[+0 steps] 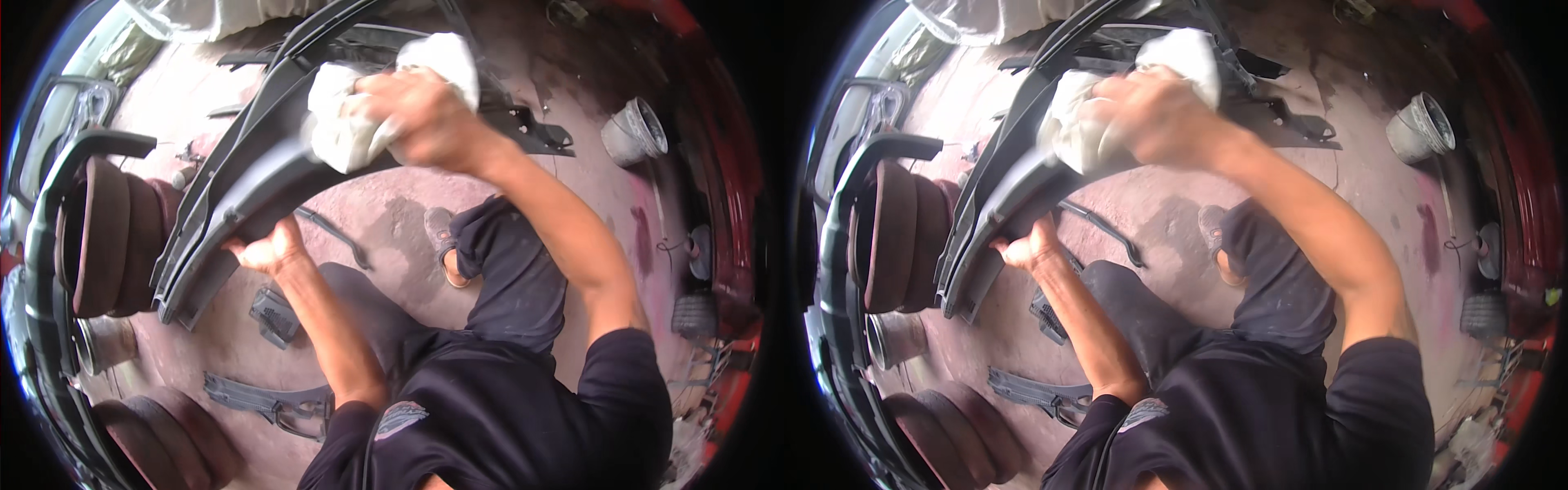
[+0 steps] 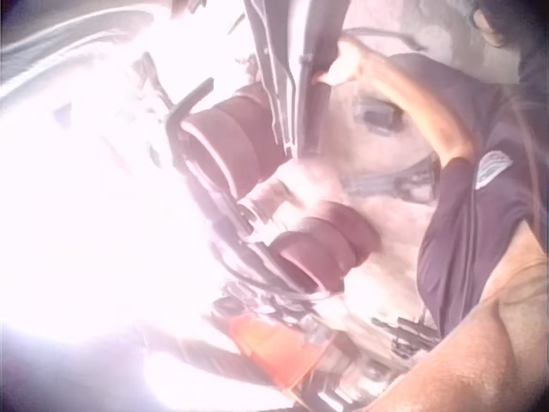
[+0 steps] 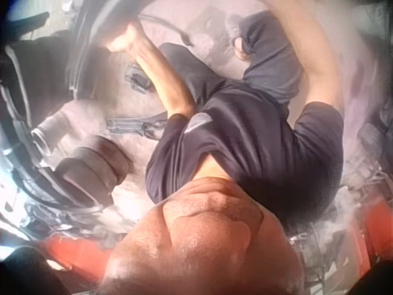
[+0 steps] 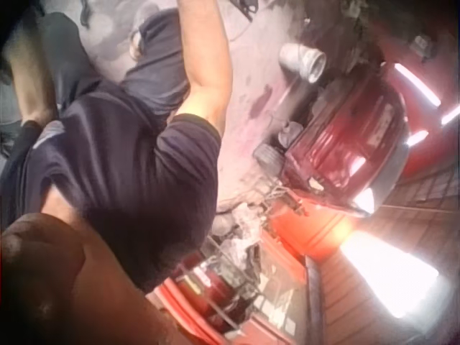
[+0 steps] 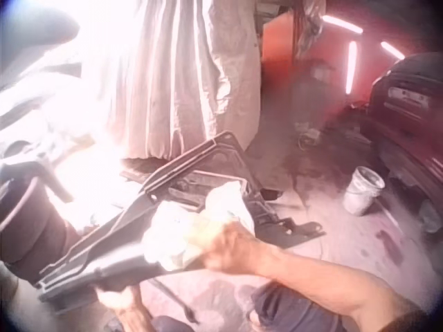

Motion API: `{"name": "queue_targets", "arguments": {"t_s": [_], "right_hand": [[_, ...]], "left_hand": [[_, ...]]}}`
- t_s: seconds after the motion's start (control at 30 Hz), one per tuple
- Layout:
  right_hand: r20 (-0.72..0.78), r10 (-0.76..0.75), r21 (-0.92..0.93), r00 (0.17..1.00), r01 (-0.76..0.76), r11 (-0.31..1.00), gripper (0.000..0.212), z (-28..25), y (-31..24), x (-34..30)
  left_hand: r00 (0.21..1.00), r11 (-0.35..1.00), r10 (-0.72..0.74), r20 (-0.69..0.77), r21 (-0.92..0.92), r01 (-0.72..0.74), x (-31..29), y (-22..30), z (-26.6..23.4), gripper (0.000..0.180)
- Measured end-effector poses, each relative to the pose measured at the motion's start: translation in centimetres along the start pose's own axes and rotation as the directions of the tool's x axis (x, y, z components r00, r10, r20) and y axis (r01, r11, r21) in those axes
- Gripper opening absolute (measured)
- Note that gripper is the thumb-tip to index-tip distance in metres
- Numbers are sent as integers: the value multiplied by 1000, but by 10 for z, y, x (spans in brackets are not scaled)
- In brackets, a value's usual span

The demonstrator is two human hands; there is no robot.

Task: The person wipes various disassembled black plastic car parts with a white cloth. They handle multiple items including a grille, a long trim piece, and smaller components, cleaning them one by one in a workshop setting.

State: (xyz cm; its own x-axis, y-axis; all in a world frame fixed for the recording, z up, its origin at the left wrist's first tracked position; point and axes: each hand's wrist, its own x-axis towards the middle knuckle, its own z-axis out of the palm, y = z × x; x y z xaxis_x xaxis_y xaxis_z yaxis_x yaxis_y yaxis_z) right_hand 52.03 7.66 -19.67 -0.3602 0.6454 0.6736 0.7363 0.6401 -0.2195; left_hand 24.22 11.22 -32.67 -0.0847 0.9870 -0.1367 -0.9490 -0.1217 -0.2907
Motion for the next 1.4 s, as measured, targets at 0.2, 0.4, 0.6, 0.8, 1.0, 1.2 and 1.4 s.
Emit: {"name": "queue_targets", "arguments": {"t_s": [0.2, 0.4, 0.6, 0.8, 1.0, 1.2, 1.4], "right_hand": [[201, 127, -415, 971, -33, 909, 36, -68, 64, -63], [-99, 146, -456, 984, -175, 873, 39, -168, 22, -27], [178, -134, -298, 975, 184, 937, 29, -4, -109, -54], [222, 157, -348, 962, -72, 935, 27, -29, -75, -118], [146, 507, -587, 849, -339, 736, 31, -97, -54, -161], [99, 313, -441, 945, -241, 864, 29, -32, -84, -130], [116, 473, -681, 874, -277, 678, 26, -112, -37, -190]], "left_hand": [[994, 989, 91, -62, 124, -83, -13, 5, 8, 71], [976, 866, 201, -88, 481, -135, -32, 8, 30, 64], [973, 779, 187, -135, 624, -63, -58, -12, 17, 61], [939, 686, 313, -143, 718, -120, -62, 7, -11, 56], [914, 535, 403, 33, 803, -265, -83, -2, -4, 58], [887, 409, 456, 70, 869, -279, -101, -19, 9, 69], [862, 300, 462, 207, 879, -372, -119, -27, 22, 64]]}}
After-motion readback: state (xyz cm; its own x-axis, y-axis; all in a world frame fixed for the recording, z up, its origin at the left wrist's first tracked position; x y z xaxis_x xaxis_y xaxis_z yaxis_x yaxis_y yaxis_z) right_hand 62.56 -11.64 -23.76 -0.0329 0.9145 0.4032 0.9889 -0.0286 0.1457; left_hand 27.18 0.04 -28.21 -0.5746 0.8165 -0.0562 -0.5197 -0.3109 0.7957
